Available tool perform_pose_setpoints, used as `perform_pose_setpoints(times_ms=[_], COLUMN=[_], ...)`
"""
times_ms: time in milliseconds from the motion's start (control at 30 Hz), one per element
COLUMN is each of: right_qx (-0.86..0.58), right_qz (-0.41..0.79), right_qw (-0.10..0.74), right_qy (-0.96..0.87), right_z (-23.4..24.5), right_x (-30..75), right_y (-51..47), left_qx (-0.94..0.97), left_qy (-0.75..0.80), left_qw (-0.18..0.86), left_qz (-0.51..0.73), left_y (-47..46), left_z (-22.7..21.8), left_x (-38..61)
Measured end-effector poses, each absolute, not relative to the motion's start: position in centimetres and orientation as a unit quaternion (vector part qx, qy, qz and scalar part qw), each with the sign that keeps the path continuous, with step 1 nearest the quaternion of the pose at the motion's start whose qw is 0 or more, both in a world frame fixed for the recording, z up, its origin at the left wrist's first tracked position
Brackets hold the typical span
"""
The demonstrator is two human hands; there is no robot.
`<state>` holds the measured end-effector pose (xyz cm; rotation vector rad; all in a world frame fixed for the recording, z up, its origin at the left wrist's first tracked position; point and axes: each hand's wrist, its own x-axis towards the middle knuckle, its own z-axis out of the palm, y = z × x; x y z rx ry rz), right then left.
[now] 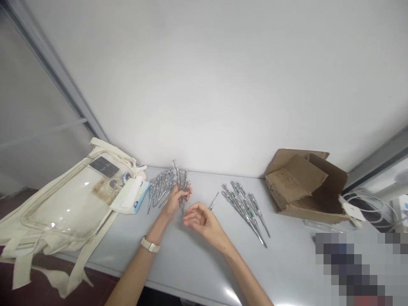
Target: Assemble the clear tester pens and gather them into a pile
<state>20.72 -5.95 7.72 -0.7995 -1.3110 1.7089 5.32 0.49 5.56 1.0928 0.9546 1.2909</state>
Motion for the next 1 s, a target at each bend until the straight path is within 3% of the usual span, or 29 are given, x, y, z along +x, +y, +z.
perform_pose_setpoints(times_ms=[167,367,733,1000], right_qx=[-0.357,-0.408,-0.416,-0.394], right_qz=[0.647,0.476,0.372,0.450], right_qw=[0.322,0.531,0.553,0.584], right_qy=[-0.593,-0.571,-0.619,-0.549], right_z=[4.6,4.5,9.2,7.6], right_x=[20.5,20.8,18.0,16.5], right_y=[-5.9,-4.1,-1.9,-0.5], left_qx=[0.457,0.522,0.616,0.619], left_qy=[0.412,0.373,0.358,0.415], left_qw=[0.569,0.583,0.484,0.475], left_qz=[0.546,0.499,0.508,0.468], left_y=[0.7,-0.4,-1.5,-0.2], left_z=[5.4,5.7,5.1,4.6], left_x=[5.0,5.8,7.9,7.5])
